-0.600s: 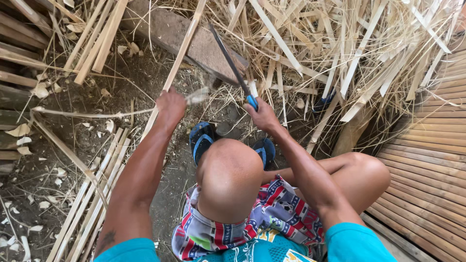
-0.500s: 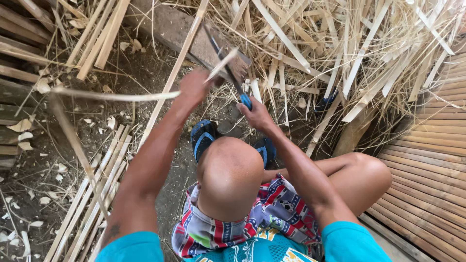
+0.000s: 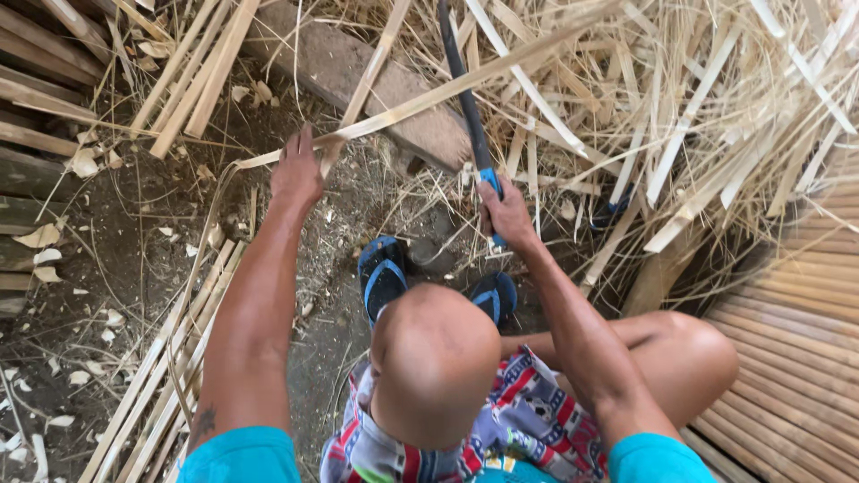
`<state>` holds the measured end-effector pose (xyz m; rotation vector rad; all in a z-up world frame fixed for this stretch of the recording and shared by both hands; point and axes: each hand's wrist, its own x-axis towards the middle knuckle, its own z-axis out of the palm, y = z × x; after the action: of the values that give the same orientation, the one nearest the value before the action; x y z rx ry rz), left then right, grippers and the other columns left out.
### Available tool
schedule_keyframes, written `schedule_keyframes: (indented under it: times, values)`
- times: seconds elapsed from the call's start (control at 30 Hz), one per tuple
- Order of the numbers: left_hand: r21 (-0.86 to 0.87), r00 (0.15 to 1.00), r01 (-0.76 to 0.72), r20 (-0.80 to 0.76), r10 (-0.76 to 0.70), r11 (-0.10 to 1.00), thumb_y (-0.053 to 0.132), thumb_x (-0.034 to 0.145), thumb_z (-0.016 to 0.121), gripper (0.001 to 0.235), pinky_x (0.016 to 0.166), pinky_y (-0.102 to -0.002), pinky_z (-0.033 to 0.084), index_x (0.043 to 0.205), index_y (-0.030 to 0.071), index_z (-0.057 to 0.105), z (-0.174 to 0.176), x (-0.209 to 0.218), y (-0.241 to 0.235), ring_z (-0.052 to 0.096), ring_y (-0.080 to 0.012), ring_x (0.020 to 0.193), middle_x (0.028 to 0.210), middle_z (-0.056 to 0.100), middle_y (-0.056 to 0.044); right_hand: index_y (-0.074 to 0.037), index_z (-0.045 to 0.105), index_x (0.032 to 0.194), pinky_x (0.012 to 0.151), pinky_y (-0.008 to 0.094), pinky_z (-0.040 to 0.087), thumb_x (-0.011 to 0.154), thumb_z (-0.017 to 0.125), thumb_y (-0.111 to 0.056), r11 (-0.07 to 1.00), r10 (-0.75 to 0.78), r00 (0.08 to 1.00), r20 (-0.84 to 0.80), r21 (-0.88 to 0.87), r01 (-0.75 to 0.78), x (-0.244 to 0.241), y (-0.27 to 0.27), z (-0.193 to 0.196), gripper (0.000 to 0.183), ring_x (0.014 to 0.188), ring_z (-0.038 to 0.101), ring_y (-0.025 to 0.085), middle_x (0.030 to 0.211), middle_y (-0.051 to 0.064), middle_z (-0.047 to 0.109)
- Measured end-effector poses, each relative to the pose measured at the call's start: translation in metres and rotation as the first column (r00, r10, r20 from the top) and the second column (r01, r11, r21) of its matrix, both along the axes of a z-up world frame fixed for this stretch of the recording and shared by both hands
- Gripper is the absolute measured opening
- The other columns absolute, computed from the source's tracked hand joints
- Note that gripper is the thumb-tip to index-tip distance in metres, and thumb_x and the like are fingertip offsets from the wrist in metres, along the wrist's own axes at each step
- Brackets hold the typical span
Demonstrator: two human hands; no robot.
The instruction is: The person sits on the ground and uses a machete to split long bamboo strips into thinner pieces. They repeatedly strike the bamboo against a wooden block to separate the fibers and place the finished strips aside.
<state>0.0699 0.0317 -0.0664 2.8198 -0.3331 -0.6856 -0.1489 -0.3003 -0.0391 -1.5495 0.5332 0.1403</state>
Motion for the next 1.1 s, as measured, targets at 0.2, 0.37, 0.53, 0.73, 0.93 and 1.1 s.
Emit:
schedule_keyframes:
  times: [0.2, 0.37, 0.53, 0.73, 0.93, 1.1]
  values:
    - [0.039, 0.965, -0.003, 0.263, -0.008, 0.999, 0.008, 0.079, 0.068, 0.074, 0.097, -0.057, 0.047, 0.147, 0.012, 0.040, -0.055, 0.013, 0.041, 0.049, -0.0379, 0.131, 0.148, 0.045, -0.018, -0.008, 0.052, 0.100, 0.039, 0.028, 0.042, 0.105, 0.057, -0.032, 0.990, -0.055, 0.998, -0.010, 0.130, 0.056, 0.012, 0.021, -0.022, 0.025, 0.045, 0.050, 0.009, 0.063, -0.001, 0.052]
    - [0.030, 0.992, -0.112, -0.046, 0.113, 0.993, 0.044, 0.112, 0.049, 0.036, 0.071, -0.046, 0.059, 0.128, 0.014, 0.060, 0.001, 0.017, 0.007, 0.059, -0.0218, 0.076, 0.099, 0.066, -0.009, -0.009, 0.054, 0.110, 0.042, 0.027, 0.041, 0.108, 0.053, -0.036, 0.970, -0.135, 0.990, 0.040, 0.209, 0.124, 0.013, 0.029, -0.012, 0.027, 0.050, 0.050, 0.009, 0.067, -0.001, 0.052]
    - [-0.692, 0.958, 0.192, 0.287, 0.021, 0.696, 0.029, 0.110, 0.049, 0.029, 0.054, -0.030, 0.059, 0.122, 0.008, 0.064, 0.025, -0.034, -0.093, 0.071, -0.0137, 0.077, 0.100, 0.074, -0.010, -0.010, 0.049, 0.115, 0.043, 0.026, 0.043, 0.110, 0.040, -0.040, 0.911, -0.407, 0.900, 0.155, 0.142, 0.387, 0.011, 0.053, 0.003, 0.032, 0.051, 0.052, 0.009, 0.068, -0.002, 0.052]
    - [-0.584, 0.992, -0.125, -0.057, 0.113, 0.802, 0.036, 0.103, 0.060, 0.031, 0.074, -0.045, 0.055, 0.107, 0.006, 0.068, -0.039, -0.074, -0.145, 0.070, -0.0250, 0.074, 0.082, 0.074, -0.013, -0.008, 0.048, 0.118, 0.051, 0.027, 0.043, 0.115, 0.040, -0.037, 0.945, -0.296, 0.838, 0.459, 0.014, 0.327, -0.021, 0.042, 0.002, 0.031, 0.058, 0.051, 0.010, 0.074, 0.001, 0.051]
    - [-0.517, 0.973, -0.106, -0.230, -0.018, 0.849, 0.044, 0.099, 0.063, 0.038, 0.072, -0.048, 0.055, 0.115, 0.009, 0.066, -0.053, -0.087, -0.107, 0.068, -0.0320, 0.078, 0.091, 0.069, -0.015, -0.005, 0.058, 0.101, 0.056, 0.035, 0.042, 0.112, 0.052, -0.034, 0.748, 0.086, 0.994, -0.070, -0.654, -0.111, -0.036, 0.010, -0.062, 0.031, 0.061, 0.051, 0.014, 0.068, 0.004, 0.056]
    - [-0.166, 0.665, 0.519, -0.537, -0.518, 0.838, 0.040, 0.089, 0.073, 0.036, 0.084, -0.043, 0.051, 0.117, 0.018, 0.072, -0.042, -0.107, -0.021, 0.064, -0.0198, 0.088, 0.106, 0.072, -0.009, -0.005, 0.057, 0.092, 0.050, 0.034, 0.042, 0.113, 0.048, -0.035, 0.955, 0.028, 0.999, 0.045, -0.295, -0.013, -0.032, 0.012, -0.103, 0.037, 0.056, 0.050, 0.012, 0.063, 0.002, 0.052]
